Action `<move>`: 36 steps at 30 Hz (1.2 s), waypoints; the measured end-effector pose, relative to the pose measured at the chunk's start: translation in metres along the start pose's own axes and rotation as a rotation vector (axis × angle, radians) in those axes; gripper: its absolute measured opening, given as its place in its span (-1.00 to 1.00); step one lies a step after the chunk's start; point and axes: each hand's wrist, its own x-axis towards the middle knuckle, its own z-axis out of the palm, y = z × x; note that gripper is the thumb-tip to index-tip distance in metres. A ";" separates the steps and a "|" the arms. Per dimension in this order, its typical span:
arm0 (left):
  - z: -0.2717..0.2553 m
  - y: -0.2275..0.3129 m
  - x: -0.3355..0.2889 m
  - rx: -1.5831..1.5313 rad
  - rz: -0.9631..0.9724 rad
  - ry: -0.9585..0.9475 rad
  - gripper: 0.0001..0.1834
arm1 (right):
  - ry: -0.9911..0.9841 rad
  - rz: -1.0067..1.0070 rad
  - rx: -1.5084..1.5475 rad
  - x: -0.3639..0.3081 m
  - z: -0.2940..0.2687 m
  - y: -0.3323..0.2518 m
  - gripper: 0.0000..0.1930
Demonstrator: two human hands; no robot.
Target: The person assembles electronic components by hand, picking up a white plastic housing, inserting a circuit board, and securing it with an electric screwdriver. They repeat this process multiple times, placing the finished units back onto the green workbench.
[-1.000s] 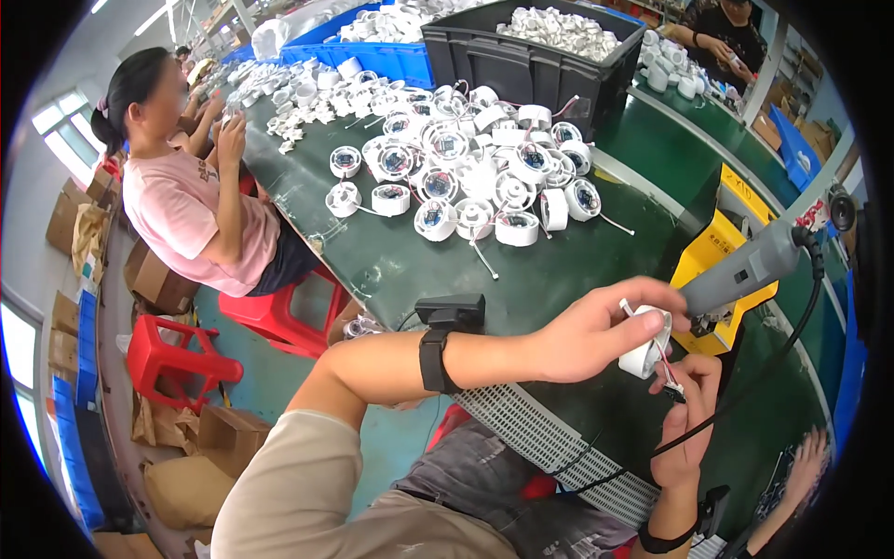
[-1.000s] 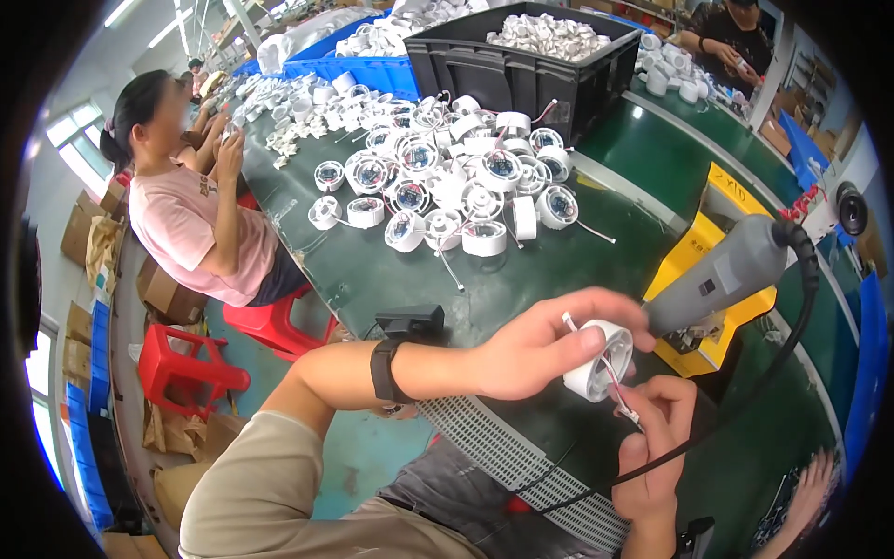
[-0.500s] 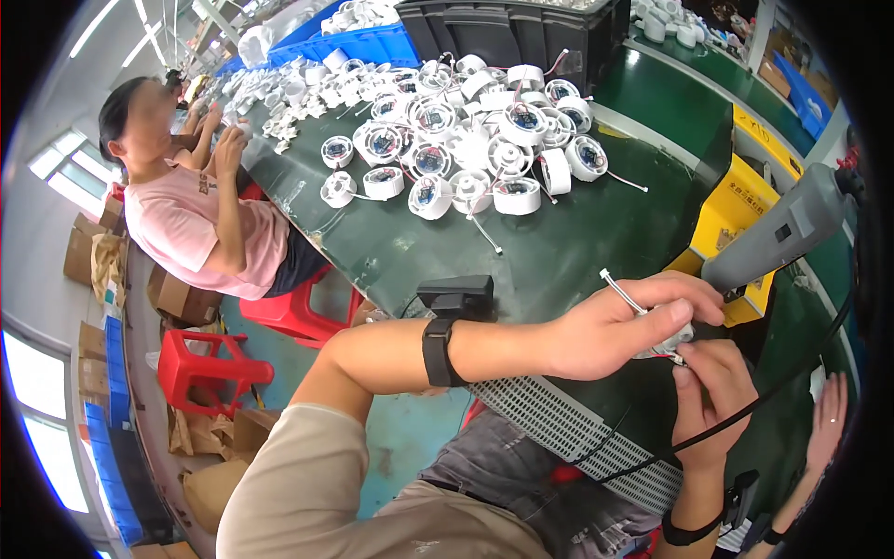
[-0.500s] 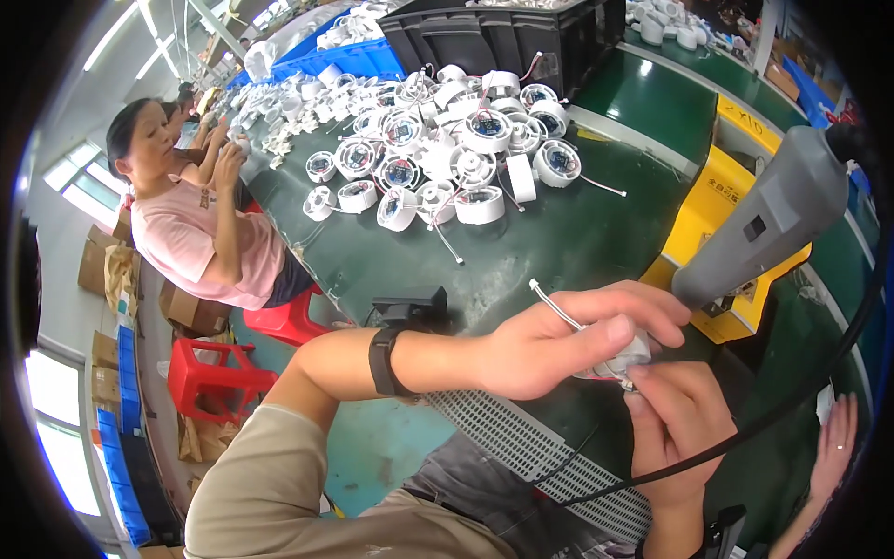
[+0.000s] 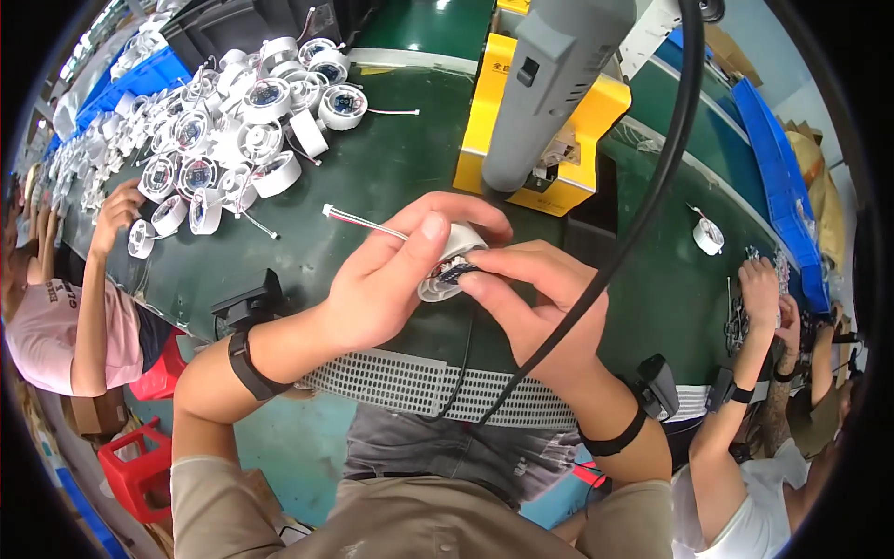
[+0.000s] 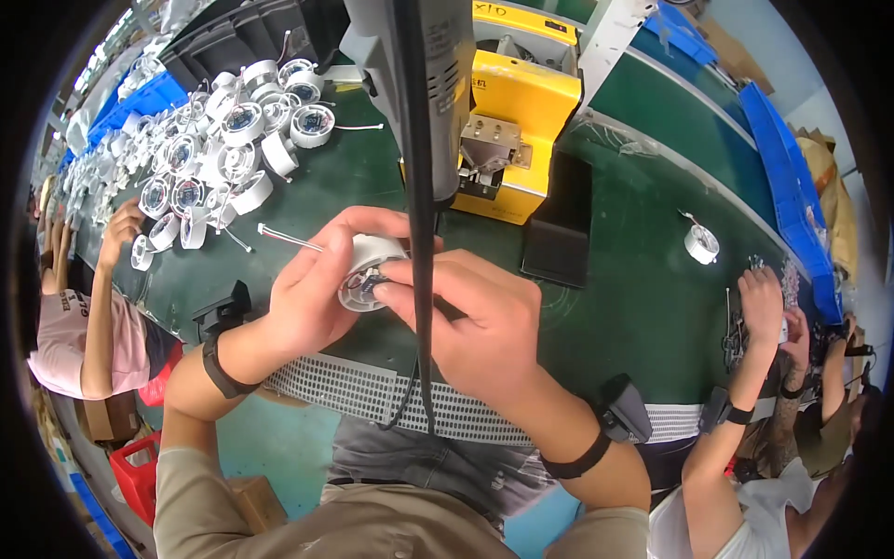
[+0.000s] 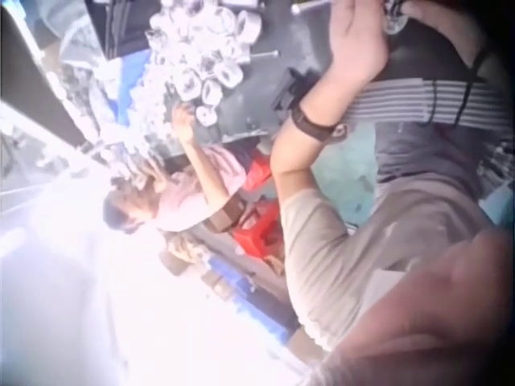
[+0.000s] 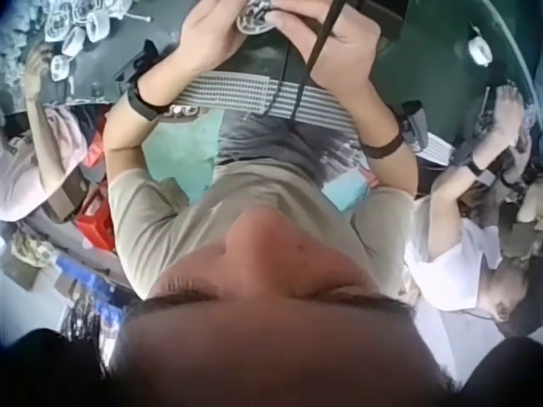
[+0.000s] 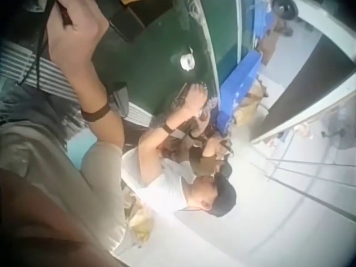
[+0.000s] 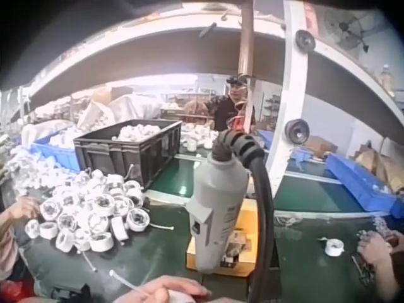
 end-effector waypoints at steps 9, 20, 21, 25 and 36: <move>0.006 -0.001 -0.001 -0.035 0.079 0.014 -0.52 | 0.045 -0.046 -0.006 -0.002 0.004 -0.004 -0.79; 0.011 0.010 -0.003 0.017 0.079 -0.098 -0.20 | 0.017 0.240 0.468 0.000 0.002 -0.001 -0.61; 0.007 0.013 -0.002 0.246 0.035 -0.112 -0.17 | -0.022 0.241 0.488 0.001 0.000 0.000 -0.60; -0.002 0.023 -0.002 0.383 -0.168 -0.003 -0.43 | -0.009 0.218 0.278 0.005 -0.006 0.011 -0.65; -0.014 0.003 0.007 0.334 -0.227 0.143 -0.65 | 0.285 -0.132 -0.229 0.052 0.002 -0.004 -0.42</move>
